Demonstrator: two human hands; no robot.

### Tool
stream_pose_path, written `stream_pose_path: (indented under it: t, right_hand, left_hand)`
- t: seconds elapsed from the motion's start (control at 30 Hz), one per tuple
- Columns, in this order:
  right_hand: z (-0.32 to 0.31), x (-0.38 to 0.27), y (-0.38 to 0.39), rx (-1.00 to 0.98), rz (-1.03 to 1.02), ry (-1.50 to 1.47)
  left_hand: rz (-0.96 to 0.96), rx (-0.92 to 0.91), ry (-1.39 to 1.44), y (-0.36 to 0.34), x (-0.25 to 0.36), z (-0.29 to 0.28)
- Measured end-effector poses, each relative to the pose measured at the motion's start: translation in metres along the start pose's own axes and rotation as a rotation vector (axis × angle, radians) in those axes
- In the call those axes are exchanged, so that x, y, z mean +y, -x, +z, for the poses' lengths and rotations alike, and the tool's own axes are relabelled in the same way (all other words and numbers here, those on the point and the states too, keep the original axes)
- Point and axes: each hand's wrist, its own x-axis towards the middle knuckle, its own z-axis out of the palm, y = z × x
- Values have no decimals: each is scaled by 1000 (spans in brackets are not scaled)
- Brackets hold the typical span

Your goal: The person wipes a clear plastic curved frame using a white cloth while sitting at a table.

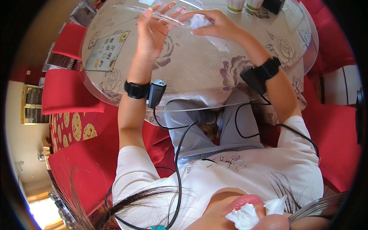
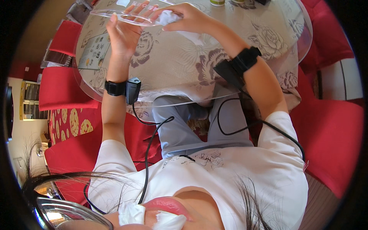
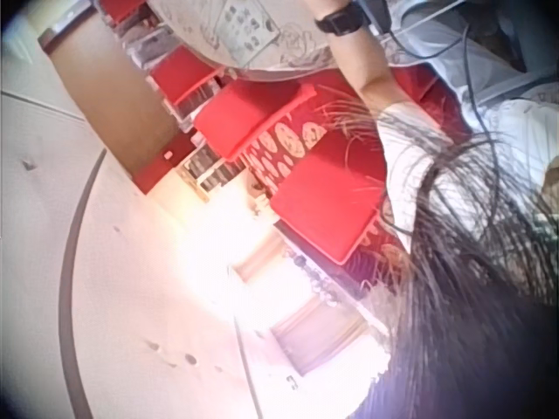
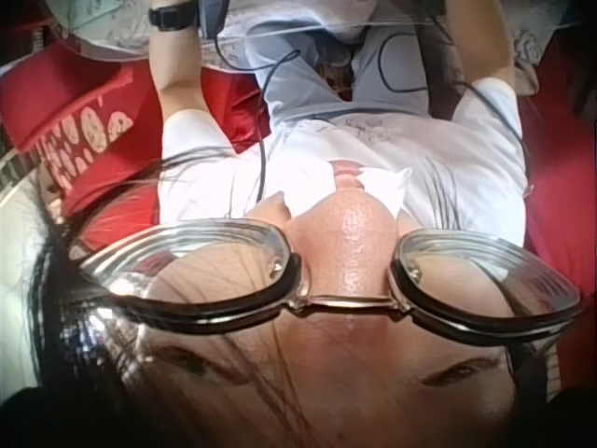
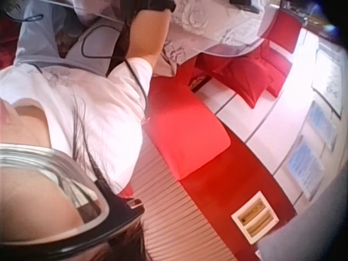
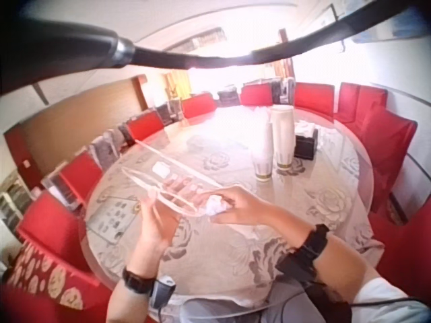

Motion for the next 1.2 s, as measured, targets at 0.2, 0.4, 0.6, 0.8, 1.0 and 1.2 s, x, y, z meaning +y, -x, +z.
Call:
stream_pose_path:
  t: [0.2,0.4,0.6,0.8,1.0,1.2]
  right_hand:
    - [11,-14,-1,49,-93,-89]
    - [9,-13,-2,11,-58,-34]
    - [10,-5,-3,67,-178,-25]
    - [10,-2,-2,31,-102,29]
    - [8,-18,-1,33,-79,-67]
    - [6,-6,-3,-10,-28,-77]
  left_hand:
    - [39,-37,-34,5,6,-1]
    - [89,-82,48,-3,0,-10]
    - [99,-46,17,-4,4,0]
    - [26,-25,-78,-3,3,0]
    - [-1,26,-94,-1,7,1]
    - [15,13,76,-3,2,-11]
